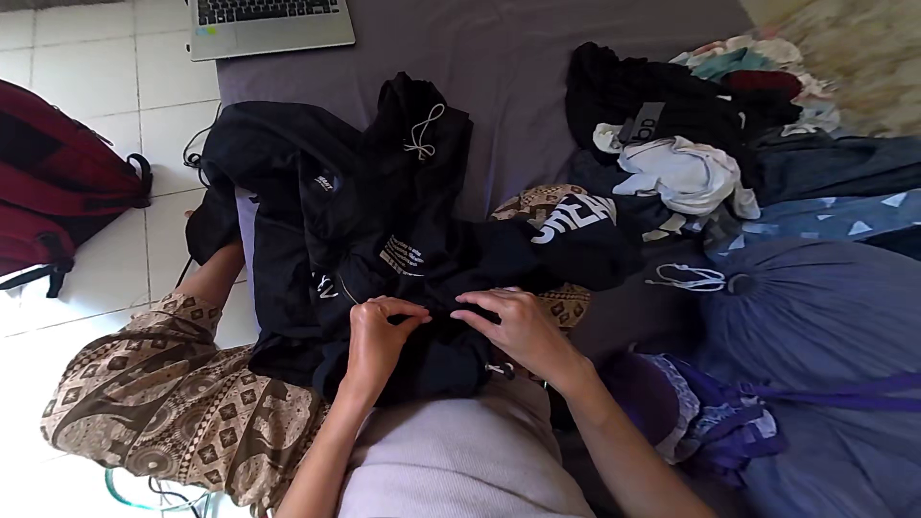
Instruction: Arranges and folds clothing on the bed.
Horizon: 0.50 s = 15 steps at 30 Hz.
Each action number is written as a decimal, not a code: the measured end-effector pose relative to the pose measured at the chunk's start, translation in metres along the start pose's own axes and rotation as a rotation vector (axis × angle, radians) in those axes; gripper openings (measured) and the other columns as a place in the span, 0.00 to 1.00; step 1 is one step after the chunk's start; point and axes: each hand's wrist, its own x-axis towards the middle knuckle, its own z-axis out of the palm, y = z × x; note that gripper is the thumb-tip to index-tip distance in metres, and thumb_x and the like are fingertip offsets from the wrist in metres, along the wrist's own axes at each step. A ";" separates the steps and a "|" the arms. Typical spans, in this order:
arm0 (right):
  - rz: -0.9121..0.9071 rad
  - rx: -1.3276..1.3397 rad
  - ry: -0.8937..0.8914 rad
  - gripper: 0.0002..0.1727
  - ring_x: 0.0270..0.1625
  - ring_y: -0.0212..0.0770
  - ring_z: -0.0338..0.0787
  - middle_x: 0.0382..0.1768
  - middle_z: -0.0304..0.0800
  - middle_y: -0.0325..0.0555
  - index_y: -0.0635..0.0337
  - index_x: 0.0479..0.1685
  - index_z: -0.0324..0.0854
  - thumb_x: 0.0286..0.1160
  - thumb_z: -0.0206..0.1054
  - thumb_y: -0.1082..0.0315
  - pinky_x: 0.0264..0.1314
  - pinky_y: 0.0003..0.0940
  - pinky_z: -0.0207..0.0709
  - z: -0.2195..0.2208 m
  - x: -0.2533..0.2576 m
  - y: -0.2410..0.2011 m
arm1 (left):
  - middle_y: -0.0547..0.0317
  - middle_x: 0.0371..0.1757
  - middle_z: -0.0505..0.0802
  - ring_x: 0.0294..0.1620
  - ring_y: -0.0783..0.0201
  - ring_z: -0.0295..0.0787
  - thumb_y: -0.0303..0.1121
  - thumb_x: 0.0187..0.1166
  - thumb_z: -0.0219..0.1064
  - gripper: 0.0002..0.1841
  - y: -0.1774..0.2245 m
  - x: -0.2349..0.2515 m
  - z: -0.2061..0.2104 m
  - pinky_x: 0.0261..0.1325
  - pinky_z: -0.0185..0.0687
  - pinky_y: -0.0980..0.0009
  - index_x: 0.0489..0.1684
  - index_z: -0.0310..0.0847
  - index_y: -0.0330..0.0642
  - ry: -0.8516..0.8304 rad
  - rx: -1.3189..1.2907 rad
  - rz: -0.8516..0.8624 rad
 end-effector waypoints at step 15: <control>-0.177 -0.255 0.031 0.12 0.46 0.54 0.89 0.40 0.92 0.51 0.56 0.36 0.95 0.76 0.67 0.61 0.53 0.53 0.75 -0.016 0.024 -0.013 | 0.53 0.36 0.99 0.44 0.59 0.97 0.22 0.59 0.80 0.04 0.002 -0.004 0.003 0.57 0.85 0.61 0.28 0.97 0.39 0.007 0.026 0.064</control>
